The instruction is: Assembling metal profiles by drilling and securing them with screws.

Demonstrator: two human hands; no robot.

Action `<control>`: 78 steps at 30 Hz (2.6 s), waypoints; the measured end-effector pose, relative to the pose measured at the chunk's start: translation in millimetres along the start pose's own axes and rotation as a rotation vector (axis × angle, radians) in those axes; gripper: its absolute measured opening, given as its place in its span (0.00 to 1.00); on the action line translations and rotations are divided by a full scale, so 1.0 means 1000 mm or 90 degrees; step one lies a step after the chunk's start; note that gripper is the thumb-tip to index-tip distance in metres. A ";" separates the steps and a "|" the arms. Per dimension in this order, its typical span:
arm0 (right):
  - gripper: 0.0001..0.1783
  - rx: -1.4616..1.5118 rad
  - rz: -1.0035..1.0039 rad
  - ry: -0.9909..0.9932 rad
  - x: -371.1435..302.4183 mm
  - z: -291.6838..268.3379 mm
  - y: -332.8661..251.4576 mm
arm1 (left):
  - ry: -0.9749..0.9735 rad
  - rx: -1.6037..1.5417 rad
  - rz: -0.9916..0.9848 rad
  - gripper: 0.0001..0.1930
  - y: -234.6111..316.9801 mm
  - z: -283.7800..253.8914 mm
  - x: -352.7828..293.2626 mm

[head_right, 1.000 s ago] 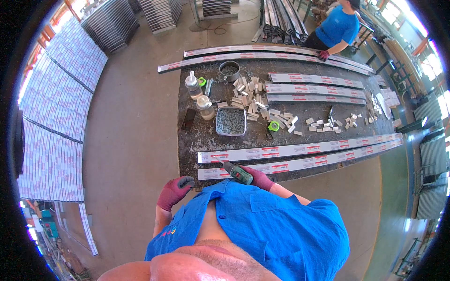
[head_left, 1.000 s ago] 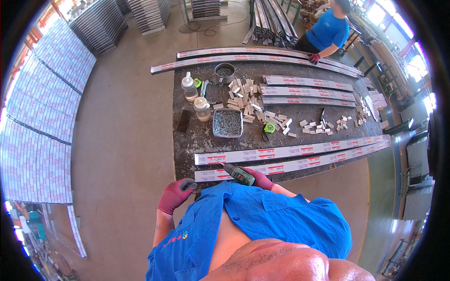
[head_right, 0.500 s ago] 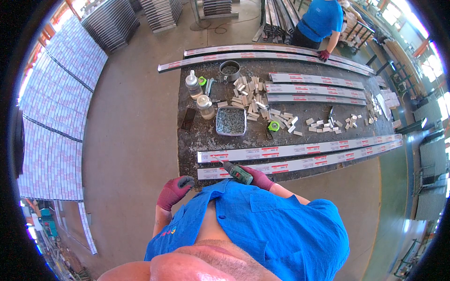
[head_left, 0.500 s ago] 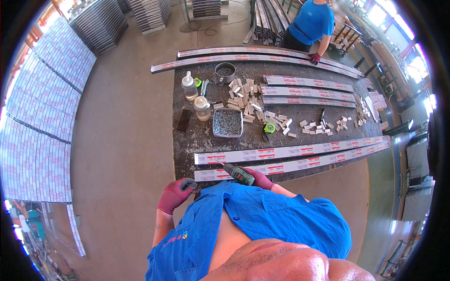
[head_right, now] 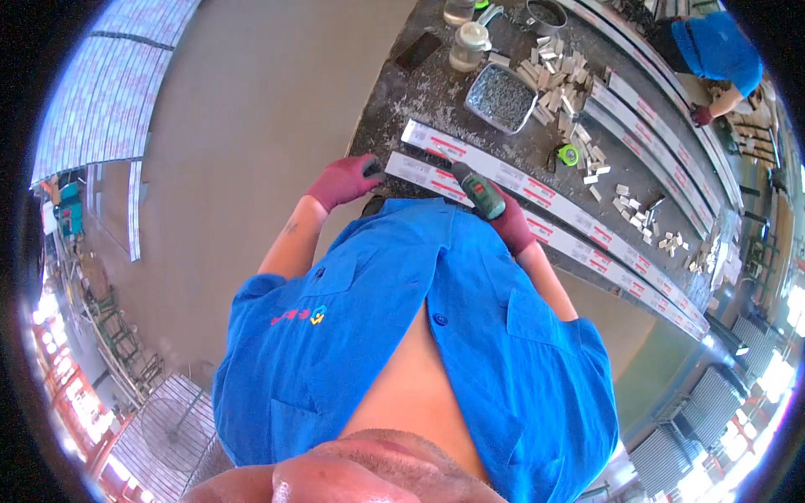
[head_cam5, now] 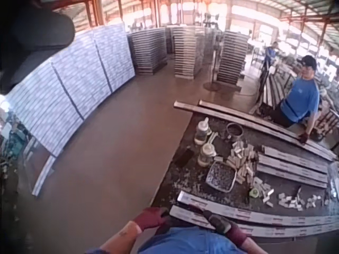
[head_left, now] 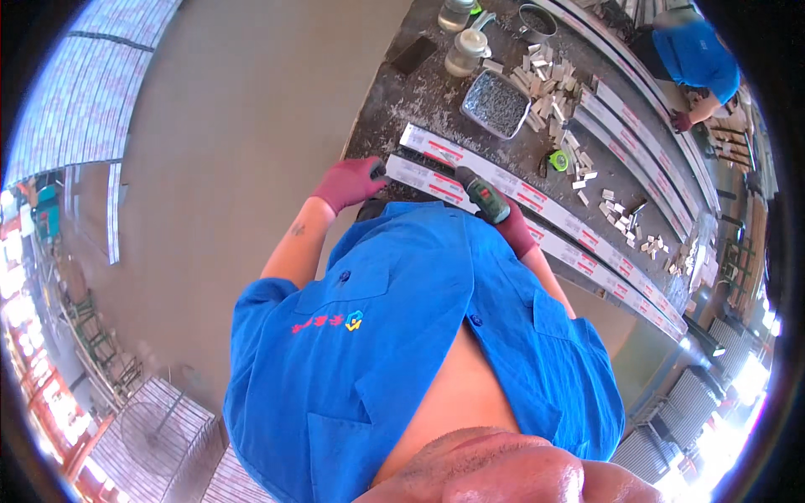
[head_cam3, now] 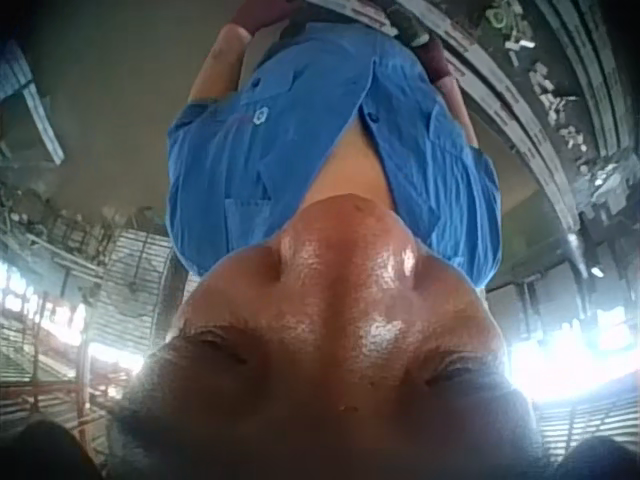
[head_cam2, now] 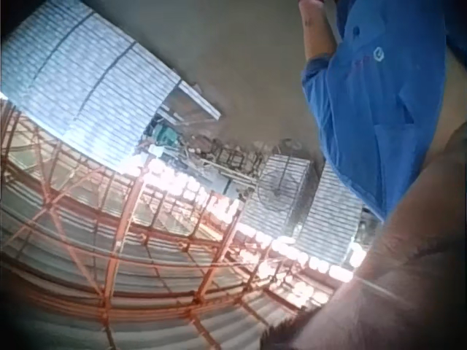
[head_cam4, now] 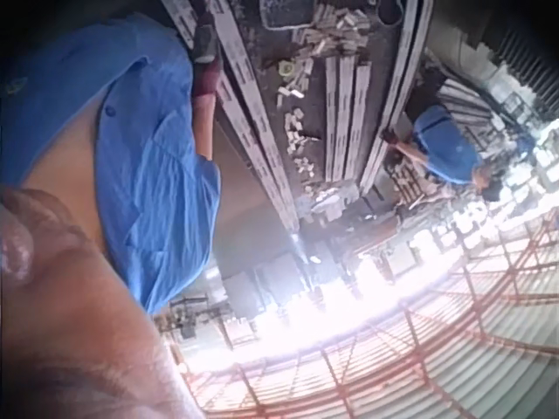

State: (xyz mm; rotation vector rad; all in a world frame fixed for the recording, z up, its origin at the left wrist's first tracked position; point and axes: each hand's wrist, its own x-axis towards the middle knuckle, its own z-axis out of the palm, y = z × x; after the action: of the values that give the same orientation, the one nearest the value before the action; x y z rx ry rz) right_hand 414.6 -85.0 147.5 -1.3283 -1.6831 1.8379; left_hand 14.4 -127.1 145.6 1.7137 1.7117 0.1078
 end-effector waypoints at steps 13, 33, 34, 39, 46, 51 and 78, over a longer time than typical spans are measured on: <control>0.36 -0.287 0.008 -0.046 0.082 0.030 -0.045 | 0.003 -0.004 -0.112 0.30 -0.039 0.068 0.095; 0.34 -0.559 0.168 -0.096 0.150 0.057 -0.097 | -0.129 0.048 -0.046 0.21 -0.054 0.084 0.171; 0.34 -0.568 0.168 -0.107 0.151 0.057 -0.098 | -0.118 0.070 -0.029 0.20 -0.055 0.087 0.174; 0.32 -0.562 0.171 -0.107 0.150 0.059 -0.097 | -0.134 0.067 -0.045 0.19 -0.059 0.093 0.183; 0.30 -0.573 0.164 -0.113 0.152 0.058 -0.098 | -0.126 0.041 -0.087 0.18 -0.055 0.093 0.180; 0.31 -0.560 0.156 -0.112 0.153 0.055 -0.101 | -0.121 0.034 -0.094 0.18 -0.051 0.088 0.178; 0.34 -0.535 0.107 -0.132 0.170 0.060 -0.109 | -0.154 0.007 -0.110 0.21 -0.053 0.081 0.180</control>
State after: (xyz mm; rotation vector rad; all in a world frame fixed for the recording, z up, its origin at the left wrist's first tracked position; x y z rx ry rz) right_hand 242.0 33.8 169.1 -1.6386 -2.7008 1.4050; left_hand 33.8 -4.2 -16.4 1.5112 1.6706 -0.1818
